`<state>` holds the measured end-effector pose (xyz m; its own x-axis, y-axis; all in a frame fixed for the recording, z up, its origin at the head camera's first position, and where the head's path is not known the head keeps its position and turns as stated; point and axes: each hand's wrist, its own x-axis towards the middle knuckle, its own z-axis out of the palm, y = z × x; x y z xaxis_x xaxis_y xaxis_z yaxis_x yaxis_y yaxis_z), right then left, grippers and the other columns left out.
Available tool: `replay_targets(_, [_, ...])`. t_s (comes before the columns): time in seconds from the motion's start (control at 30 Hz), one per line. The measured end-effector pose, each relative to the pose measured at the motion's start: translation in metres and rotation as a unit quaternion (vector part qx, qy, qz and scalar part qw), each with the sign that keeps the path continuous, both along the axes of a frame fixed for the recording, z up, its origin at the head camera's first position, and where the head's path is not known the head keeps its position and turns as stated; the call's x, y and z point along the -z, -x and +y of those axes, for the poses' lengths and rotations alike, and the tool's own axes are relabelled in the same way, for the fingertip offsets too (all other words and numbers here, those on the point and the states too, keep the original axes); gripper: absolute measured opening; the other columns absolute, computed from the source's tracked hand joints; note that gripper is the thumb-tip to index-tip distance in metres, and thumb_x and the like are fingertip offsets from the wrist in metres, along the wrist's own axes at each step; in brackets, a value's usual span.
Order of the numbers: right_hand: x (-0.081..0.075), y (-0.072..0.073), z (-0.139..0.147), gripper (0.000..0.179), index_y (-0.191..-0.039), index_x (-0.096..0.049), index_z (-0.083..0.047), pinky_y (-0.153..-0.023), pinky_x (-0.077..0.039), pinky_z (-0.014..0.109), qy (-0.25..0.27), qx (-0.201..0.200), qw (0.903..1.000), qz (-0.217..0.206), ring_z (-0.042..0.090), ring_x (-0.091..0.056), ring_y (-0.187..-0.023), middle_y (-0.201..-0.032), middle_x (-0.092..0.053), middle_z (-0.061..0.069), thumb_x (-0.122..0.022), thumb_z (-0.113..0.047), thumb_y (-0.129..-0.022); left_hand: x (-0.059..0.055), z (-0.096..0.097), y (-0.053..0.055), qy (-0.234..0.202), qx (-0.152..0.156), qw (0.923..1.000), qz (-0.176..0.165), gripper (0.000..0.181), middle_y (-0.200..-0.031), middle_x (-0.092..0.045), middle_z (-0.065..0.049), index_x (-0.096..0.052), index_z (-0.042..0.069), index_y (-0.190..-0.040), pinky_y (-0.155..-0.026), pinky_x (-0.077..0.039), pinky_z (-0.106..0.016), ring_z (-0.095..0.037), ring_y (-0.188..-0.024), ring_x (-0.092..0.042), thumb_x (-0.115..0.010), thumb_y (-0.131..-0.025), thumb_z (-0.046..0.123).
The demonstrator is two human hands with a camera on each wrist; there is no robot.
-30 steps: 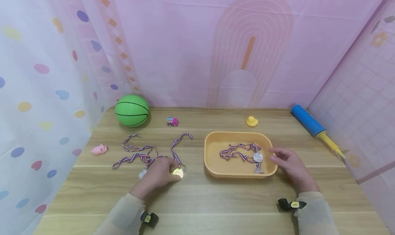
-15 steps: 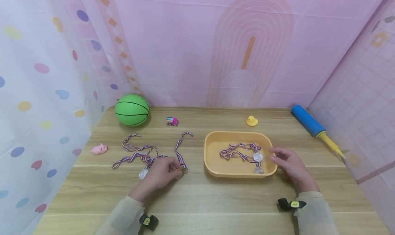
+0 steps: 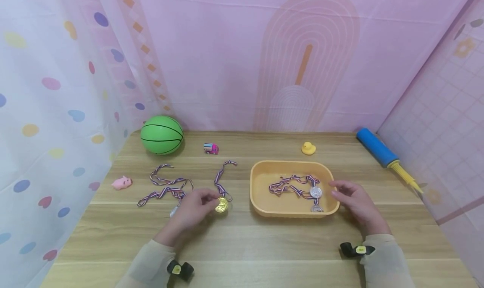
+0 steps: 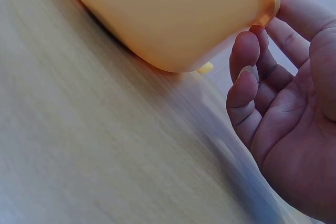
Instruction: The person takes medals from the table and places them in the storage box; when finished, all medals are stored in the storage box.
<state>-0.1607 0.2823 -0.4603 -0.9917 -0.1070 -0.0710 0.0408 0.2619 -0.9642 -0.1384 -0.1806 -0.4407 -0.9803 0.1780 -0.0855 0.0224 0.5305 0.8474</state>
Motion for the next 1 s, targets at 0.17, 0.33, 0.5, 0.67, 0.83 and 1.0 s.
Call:
replay_targets(0.17, [0.001, 0.001, 0.001, 0.04, -0.122, -0.057, 0.006, -0.111, -0.017, 0.059, 0.008, -0.004, 0.9999, 0.005, 0.038, -0.032, -0.135, -0.119, -0.061, -0.006, -0.067, -0.016, -0.091, -0.012, -0.002, 0.0, -0.038, -0.03, 0.9987, -0.019, 0.013, -0.083, -0.065, -0.005, -0.069, 0.009, -0.101, -0.059, -0.053, -0.036, -0.022, -0.07, -0.06, -0.067, -0.088, 0.012])
replay_targets(0.33, [0.001, 0.001, 0.0, 0.041, -0.122, -0.056, 0.008, -0.111, -0.017, 0.059, 0.01, -0.005, 0.9999, 0.007, 0.039, -0.031, -0.135, -0.117, -0.061, -0.008, -0.067, -0.015, -0.091, -0.025, -0.005, 0.0, -0.062, -0.033, 0.9975, 0.01, 0.016, -0.087, -0.066, -0.007, -0.068, 0.005, -0.103, -0.065, -0.055, -0.037, -0.022, -0.074, -0.062, -0.067, -0.089, 0.013])
replay_targets(0.5, [0.0, 0.0, 0.0, 0.039, -0.122, -0.056, 0.008, -0.111, -0.017, 0.059, 0.014, -0.004, 0.9999, 0.005, 0.037, -0.032, -0.135, -0.12, -0.061, -0.004, -0.066, -0.014, -0.091, -0.035, -0.009, -0.001, -0.078, -0.03, 0.9962, 0.025, 0.017, -0.089, -0.066, -0.009, -0.068, 0.003, -0.104, -0.067, -0.056, -0.038, -0.024, -0.074, -0.062, -0.066, -0.09, 0.013])
replay_targets(0.67, [-0.002, -0.001, 0.0, 0.039, -0.122, -0.056, 0.008, -0.111, -0.013, 0.061, 0.02, -0.004, 0.9998, 0.002, 0.042, -0.024, -0.139, -0.122, -0.059, -0.006, -0.066, -0.014, -0.091, -0.05, -0.009, -0.002, -0.074, -0.032, 0.9959, 0.041, 0.017, -0.091, -0.065, -0.011, -0.067, 0.003, -0.105, -0.064, -0.055, -0.034, -0.025, -0.075, -0.061, -0.065, -0.091, 0.013])
replay_targets(0.83, [-0.002, -0.001, 0.0, 0.04, -0.122, -0.055, 0.008, -0.11, -0.014, 0.062, 0.015, -0.004, 0.9999, 0.003, 0.044, -0.025, -0.138, -0.119, -0.059, -0.01, -0.067, -0.015, -0.091, -0.064, -0.007, 0.001, -0.075, -0.031, 0.995, 0.058, 0.018, -0.094, -0.065, -0.016, -0.067, 0.004, -0.106, -0.064, -0.055, -0.033, -0.024, -0.075, -0.06, -0.065, -0.091, 0.013])
replay_targets(1.0, [-0.001, -0.001, 0.0, 0.041, -0.122, -0.055, 0.009, -0.11, -0.015, 0.061, 0.012, -0.005, 0.9999, 0.005, 0.043, -0.028, -0.136, -0.114, -0.059, -0.014, -0.067, -0.014, -0.091, -0.075, -0.005, 0.004, -0.081, -0.028, 0.994, 0.068, 0.021, -0.096, -0.065, -0.016, -0.066, 0.002, -0.108, -0.067, -0.056, -0.032, -0.023, -0.078, -0.061, -0.065, -0.092, 0.015])
